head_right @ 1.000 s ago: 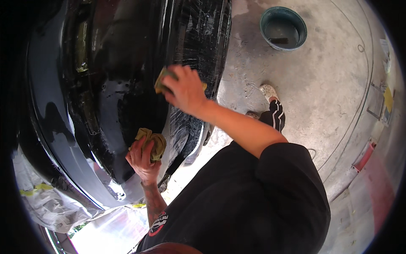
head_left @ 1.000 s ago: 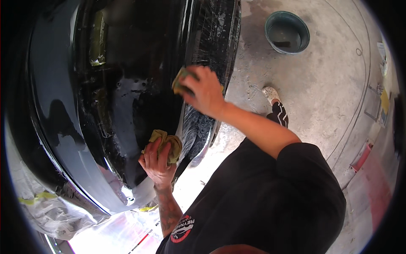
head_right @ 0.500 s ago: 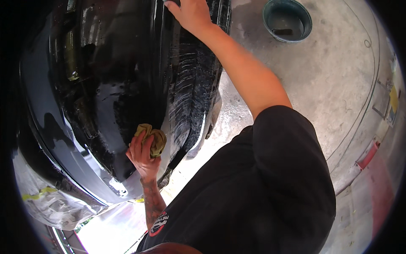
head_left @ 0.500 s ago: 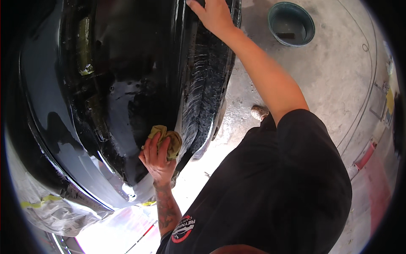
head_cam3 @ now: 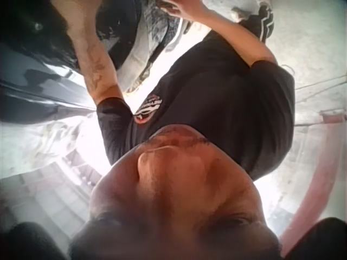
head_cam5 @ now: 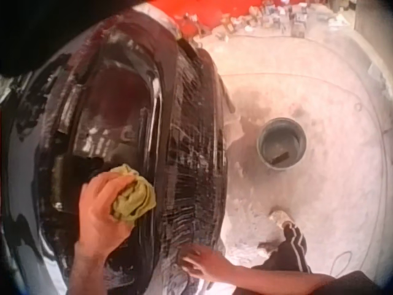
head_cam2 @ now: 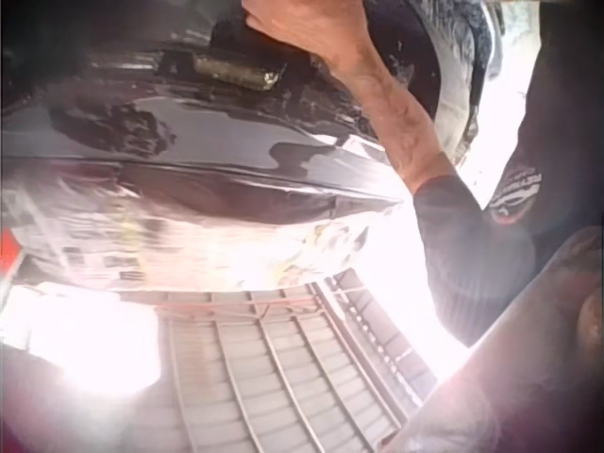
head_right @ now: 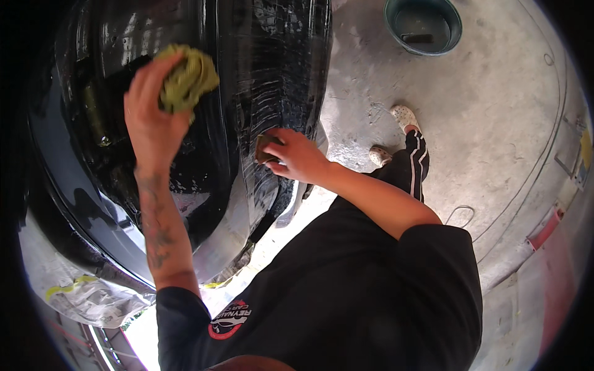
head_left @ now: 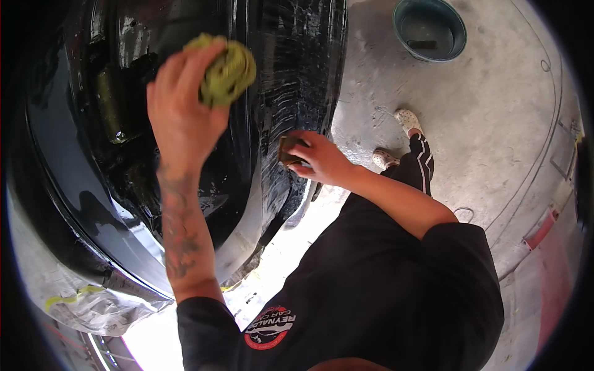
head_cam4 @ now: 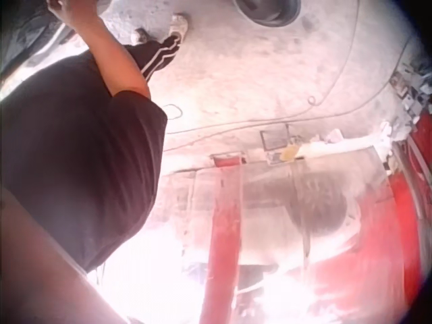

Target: The person wets a sanding block and a cloth in a bucket of water, then sands and wipes the car body panels.

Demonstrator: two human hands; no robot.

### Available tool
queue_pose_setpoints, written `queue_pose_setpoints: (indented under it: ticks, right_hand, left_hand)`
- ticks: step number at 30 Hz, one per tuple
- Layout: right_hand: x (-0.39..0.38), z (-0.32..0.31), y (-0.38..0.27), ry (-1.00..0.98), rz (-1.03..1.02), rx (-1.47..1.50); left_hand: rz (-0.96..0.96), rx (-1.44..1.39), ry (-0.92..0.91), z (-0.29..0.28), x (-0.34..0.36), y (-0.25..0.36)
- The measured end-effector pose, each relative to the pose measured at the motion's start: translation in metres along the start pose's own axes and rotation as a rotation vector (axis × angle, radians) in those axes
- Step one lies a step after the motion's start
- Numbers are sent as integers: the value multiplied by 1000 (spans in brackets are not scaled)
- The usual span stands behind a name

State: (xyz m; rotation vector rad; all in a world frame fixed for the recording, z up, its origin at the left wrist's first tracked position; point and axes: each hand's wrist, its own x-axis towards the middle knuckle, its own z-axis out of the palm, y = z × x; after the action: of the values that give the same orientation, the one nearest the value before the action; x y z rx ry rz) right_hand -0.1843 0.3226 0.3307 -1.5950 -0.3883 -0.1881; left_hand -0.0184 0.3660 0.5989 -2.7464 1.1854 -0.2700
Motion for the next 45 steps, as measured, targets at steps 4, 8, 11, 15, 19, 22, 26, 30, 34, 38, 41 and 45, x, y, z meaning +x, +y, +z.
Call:
queue_pose_setpoints:
  ticks: [4, 8, 11, 15, 19, 22, 26, 30, 34, 38, 41, 45]
  right_hand:
    - [-11, -51, 15, 172, 339, 111]
    - [-26, -100, 44, 312, 461, 67]
    - [-33, -132, 58, 368, 577, 69]
    - [-58, -160, 84, 536, 729, 275]
    - [-73, -187, 96, 659, 730, 248]
    - [-83, -208, 96, 871, 908, 557]
    - [-92, -228, 85, 817, 1009, 684]
    - [-92, -224, 84, 815, 1041, 730]
    - [-100, -215, 93, 752, 1039, 848]
    - [-97, -204, 91, 738, 1031, 836]
    - [-99, -207, 88, 674, 1058, 824]
    - [-105, -211, 88, 648, 1078, 848]
  left_hand:
    - [166, 194, 71, 21, 128, -2]
    - [271, 393, -119, 93, 177, -25]
    - [372, 443, -125, 100, 159, -27]
    - [485, 271, -175, 95, 99, -30]
    - [376, 167, -280, 82, 18, -11]
    - [309, 174, -306, 78, -43, 7]
    - [245, 170, -411, 63, -114, 21]
    - [182, 146, -500, 46, -170, 34]
    - [94, 109, -680, 27, -211, 47]
    - [19, 10, -712, 23, -204, 60]
    - [-41, -37, -697, 27, -185, 71]
    - [-99, -106, -685, 31, -162, 79]
